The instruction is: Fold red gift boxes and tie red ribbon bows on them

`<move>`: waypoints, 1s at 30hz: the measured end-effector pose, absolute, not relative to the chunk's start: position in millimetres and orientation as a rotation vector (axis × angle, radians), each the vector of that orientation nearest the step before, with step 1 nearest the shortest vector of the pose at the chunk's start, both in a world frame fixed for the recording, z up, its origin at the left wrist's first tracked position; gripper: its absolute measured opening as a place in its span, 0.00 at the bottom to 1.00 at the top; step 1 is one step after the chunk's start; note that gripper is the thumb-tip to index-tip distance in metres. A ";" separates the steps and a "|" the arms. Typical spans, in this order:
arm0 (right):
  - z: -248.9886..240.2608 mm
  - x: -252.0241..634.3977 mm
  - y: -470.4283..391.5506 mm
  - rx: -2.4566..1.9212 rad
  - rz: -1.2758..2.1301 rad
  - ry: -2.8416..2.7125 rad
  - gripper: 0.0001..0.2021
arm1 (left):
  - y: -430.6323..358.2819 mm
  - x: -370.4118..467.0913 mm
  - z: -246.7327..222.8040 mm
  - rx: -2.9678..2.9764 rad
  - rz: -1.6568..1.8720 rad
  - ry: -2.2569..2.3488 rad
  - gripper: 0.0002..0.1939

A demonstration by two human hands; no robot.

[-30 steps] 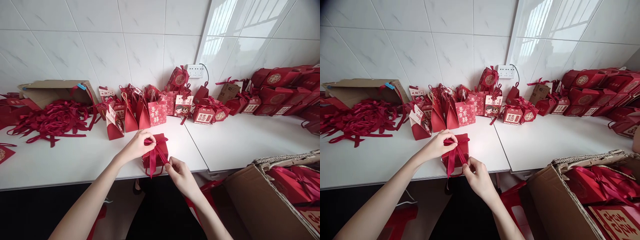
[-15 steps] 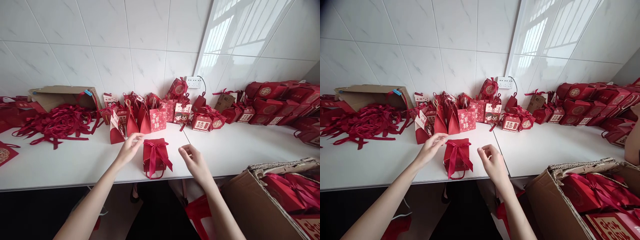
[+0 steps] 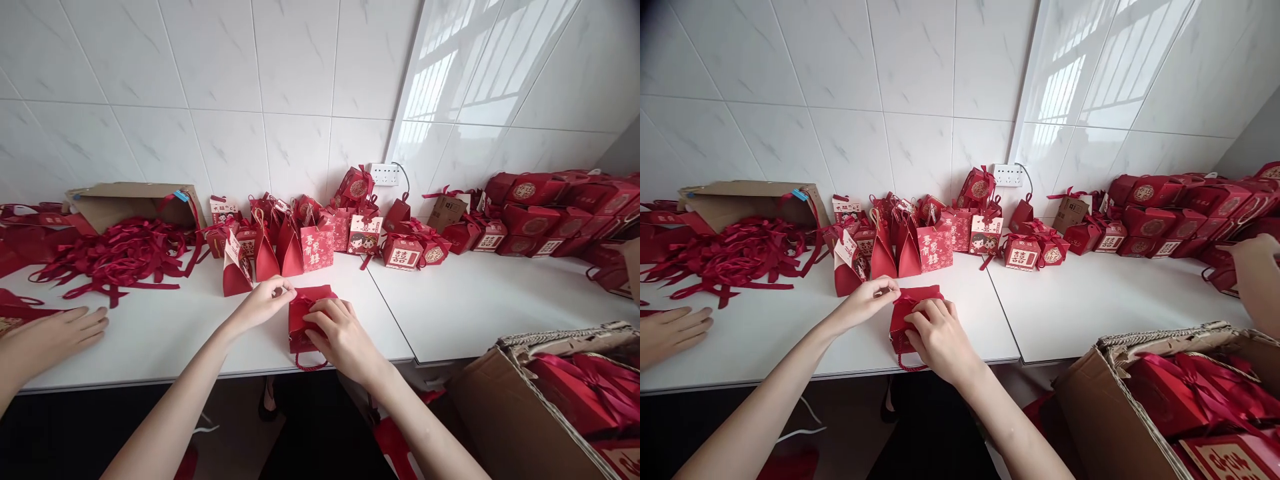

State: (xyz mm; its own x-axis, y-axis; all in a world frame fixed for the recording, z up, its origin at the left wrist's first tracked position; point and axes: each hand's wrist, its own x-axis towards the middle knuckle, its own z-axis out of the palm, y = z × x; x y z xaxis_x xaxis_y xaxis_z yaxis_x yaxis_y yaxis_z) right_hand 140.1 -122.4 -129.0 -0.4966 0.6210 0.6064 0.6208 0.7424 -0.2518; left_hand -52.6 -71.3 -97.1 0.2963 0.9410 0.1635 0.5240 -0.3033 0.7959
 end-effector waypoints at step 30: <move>-144.2 144.1 -123.3 -0.716 0.110 -2.095 0.08 | -59.4 -35.9 -85.2 1.236 0.761 1.008 0.13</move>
